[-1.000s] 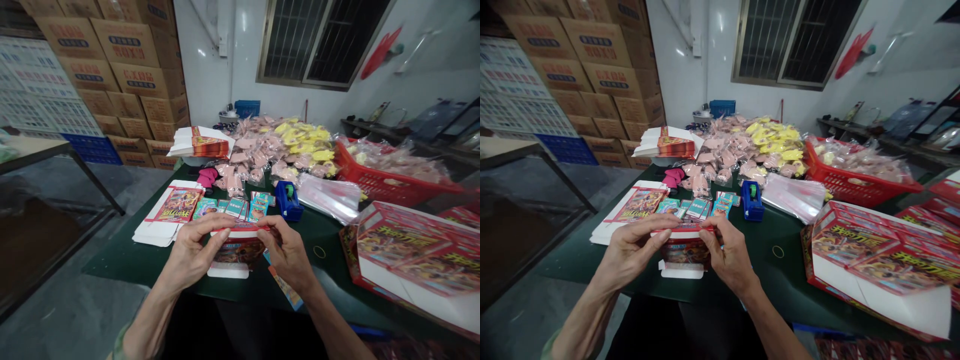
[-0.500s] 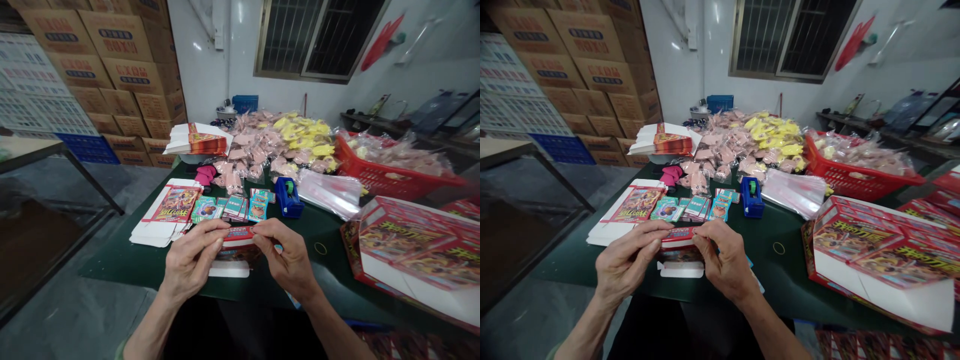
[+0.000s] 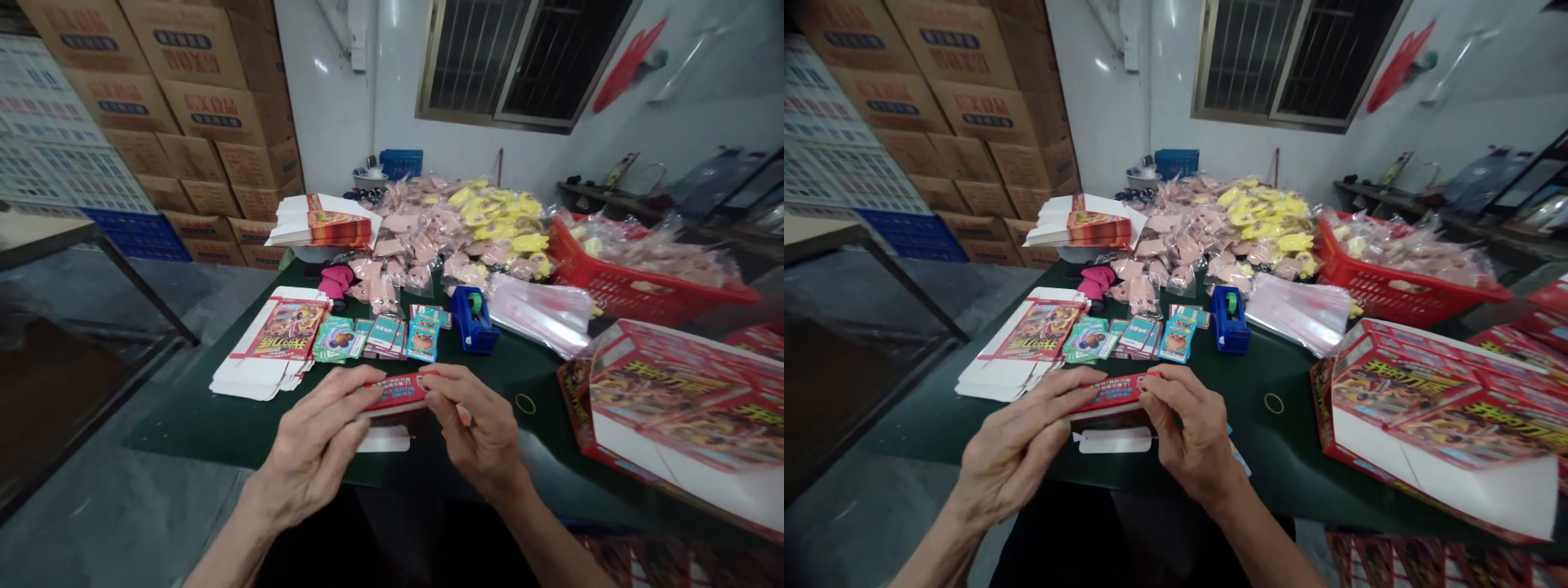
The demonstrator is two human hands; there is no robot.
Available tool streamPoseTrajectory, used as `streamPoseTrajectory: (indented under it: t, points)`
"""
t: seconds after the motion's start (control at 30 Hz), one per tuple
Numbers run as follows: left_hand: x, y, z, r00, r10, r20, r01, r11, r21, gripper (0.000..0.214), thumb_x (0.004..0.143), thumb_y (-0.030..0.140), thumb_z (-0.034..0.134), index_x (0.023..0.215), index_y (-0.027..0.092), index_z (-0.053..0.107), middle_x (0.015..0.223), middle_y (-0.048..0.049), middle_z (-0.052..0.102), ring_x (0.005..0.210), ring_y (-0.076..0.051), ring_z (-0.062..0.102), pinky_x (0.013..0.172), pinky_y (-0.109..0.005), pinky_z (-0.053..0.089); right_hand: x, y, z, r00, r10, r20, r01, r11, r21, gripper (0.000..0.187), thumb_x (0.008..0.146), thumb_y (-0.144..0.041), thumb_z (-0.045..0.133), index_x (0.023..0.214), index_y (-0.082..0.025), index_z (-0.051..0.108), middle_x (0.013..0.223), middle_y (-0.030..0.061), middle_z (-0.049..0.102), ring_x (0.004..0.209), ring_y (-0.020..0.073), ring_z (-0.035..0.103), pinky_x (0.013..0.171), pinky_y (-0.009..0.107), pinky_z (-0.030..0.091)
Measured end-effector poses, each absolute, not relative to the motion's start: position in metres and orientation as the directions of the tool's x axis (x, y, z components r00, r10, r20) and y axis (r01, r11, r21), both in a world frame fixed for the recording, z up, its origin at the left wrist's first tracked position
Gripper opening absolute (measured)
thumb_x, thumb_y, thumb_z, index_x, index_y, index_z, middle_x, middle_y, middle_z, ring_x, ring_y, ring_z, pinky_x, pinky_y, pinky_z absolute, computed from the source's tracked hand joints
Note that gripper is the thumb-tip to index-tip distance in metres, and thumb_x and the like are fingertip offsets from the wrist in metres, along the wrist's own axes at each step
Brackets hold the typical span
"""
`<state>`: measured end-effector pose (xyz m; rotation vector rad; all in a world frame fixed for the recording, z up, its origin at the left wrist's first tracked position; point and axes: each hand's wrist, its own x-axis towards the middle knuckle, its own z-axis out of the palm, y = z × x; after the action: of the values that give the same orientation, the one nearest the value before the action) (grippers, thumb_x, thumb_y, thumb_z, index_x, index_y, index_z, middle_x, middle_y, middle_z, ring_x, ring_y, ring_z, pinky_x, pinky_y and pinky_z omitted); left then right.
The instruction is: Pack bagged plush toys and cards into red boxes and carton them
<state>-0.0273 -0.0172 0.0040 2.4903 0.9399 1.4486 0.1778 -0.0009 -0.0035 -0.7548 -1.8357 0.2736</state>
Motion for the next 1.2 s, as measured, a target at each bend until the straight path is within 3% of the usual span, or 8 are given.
streamPoseTrajectory:
  t: [0.17, 0.37, 0.5, 0.63, 0.77, 0.87, 1.0, 1.2]
  points:
    - [-0.019, -0.015, -0.010, 0.260, 0.519, 0.815, 0.480, -0.801, 0.357, 0.035, 0.077, 0.006, 0.063, 0.111, 0.016, 0.059, 0.120, -0.0127, 0.058, 0.112, -0.022, 0.055, 0.093, -0.039, 0.049, 0.180, 0.002, -0.021, -0.231, 0.545, 0.806, 0.384, 0.812, -0.439, 0.036, 0.083, -0.009, 0.056, 0.117, -0.023, 0.054, 0.114, 0.0100, 0.058, 0.103, 0.0177, 0.059, 0.083, 0.031, 0.051]
    - [-0.010, -0.010, -0.024, 0.105, 0.568, 0.816, 0.411, -0.772, 0.484, 0.032, 0.075, 0.006, 0.065, 0.103, 0.021, 0.062, 0.099, -0.0043, 0.062, 0.086, -0.014, 0.063, 0.068, -0.023, 0.054, 0.172, -0.005, -0.033, -0.190, 0.606, 0.773, 0.313, 0.783, -0.537, 0.038, 0.086, -0.010, 0.052, 0.119, -0.028, 0.049, 0.114, 0.0072, 0.055, 0.104, 0.0174, 0.058, 0.082, 0.033, 0.051]
    - [-0.008, -0.017, -0.024, -0.044, 0.600, 0.799, 0.565, -0.645, 0.515, 0.035, 0.076, 0.014, 0.067, 0.109, 0.021, 0.057, 0.092, -0.0021, 0.065, 0.078, -0.013, 0.063, 0.067, -0.023, 0.052, 0.195, 0.013, -0.033, 0.084, 0.836, 0.542, 0.271, 0.504, -0.820, 0.031, 0.090, -0.028, 0.045, 0.121, -0.022, 0.045, 0.105, 0.0083, 0.058, 0.084, 0.0158, 0.064, 0.063, 0.027, 0.053]
    - [-0.011, -0.024, -0.024, -0.172, 0.579, 0.797, 0.648, -0.542, 0.535, 0.037, 0.077, 0.017, 0.066, 0.112, 0.022, 0.055, 0.090, -0.0015, 0.064, 0.074, -0.014, 0.062, 0.065, -0.023, 0.050, 0.234, 0.051, -0.041, 0.444, 0.749, 0.492, 0.579, 0.180, -0.795, 0.040, 0.078, -0.042, 0.058, 0.107, -0.015, 0.054, 0.095, 0.0089, 0.057, 0.074, 0.0179, 0.059, 0.061, 0.032, 0.049]
    - [-0.011, -0.018, -0.025, -0.092, 0.592, 0.801, 0.646, -0.577, 0.500, 0.030, 0.079, 0.018, 0.063, 0.108, 0.020, 0.056, 0.090, -0.0028, 0.062, 0.075, -0.013, 0.061, 0.068, -0.023, 0.049, 0.263, 0.092, -0.041, 0.495, 0.754, 0.433, 0.731, -0.092, -0.676, 0.048, 0.073, -0.050, 0.058, 0.104, -0.013, 0.060, 0.101, 0.0137, 0.059, 0.084, 0.0227, 0.058, 0.074, 0.036, 0.046]
    - [-0.008, -0.010, -0.023, -0.043, 0.590, 0.806, 0.650, -0.597, 0.471, 0.026, 0.080, 0.016, 0.062, 0.105, 0.018, 0.056, 0.089, -0.0029, 0.061, 0.076, -0.013, 0.060, 0.070, -0.023, 0.048, 0.279, 0.123, -0.031, 0.517, 0.820, 0.247, 0.697, -0.235, -0.678, 0.034, 0.075, -0.046, 0.058, 0.079, -0.014, 0.066, 0.074, 0.0080, 0.063, 0.069, 0.0193, 0.059, 0.062, 0.029, 0.043]
    - [-0.006, -0.006, -0.021, -0.057, 0.583, 0.810, 0.642, -0.601, 0.477, 0.025, 0.080, 0.016, 0.062, 0.105, 0.018, 0.057, 0.089, -0.0031, 0.061, 0.076, -0.013, 0.059, 0.070, -0.023, 0.048, 0.294, 0.151, -0.024, 0.470, 0.881, 0.050, 0.669, -0.318, -0.672, 0.030, 0.066, -0.035, 0.071, 0.048, -0.015, 0.059, 0.043, -0.0006, 0.050, 0.050, 0.0147, 0.053, 0.049, 0.024, 0.035]
    - [-0.006, -0.005, -0.022, -0.064, 0.575, 0.816, 0.631, -0.610, 0.479, 0.027, 0.080, 0.017, 0.062, 0.106, 0.020, 0.057, 0.089, -0.0024, 0.061, 0.076, -0.014, 0.060, 0.070, -0.024, 0.048, 0.296, 0.155, -0.033, 0.446, 0.891, -0.082, 0.619, -0.374, -0.691, 0.023, 0.082, -0.034, 0.063, 0.076, -0.012, 0.062, 0.071, -0.0013, 0.062, 0.063, 0.0099, 0.058, 0.060, 0.025, 0.048]
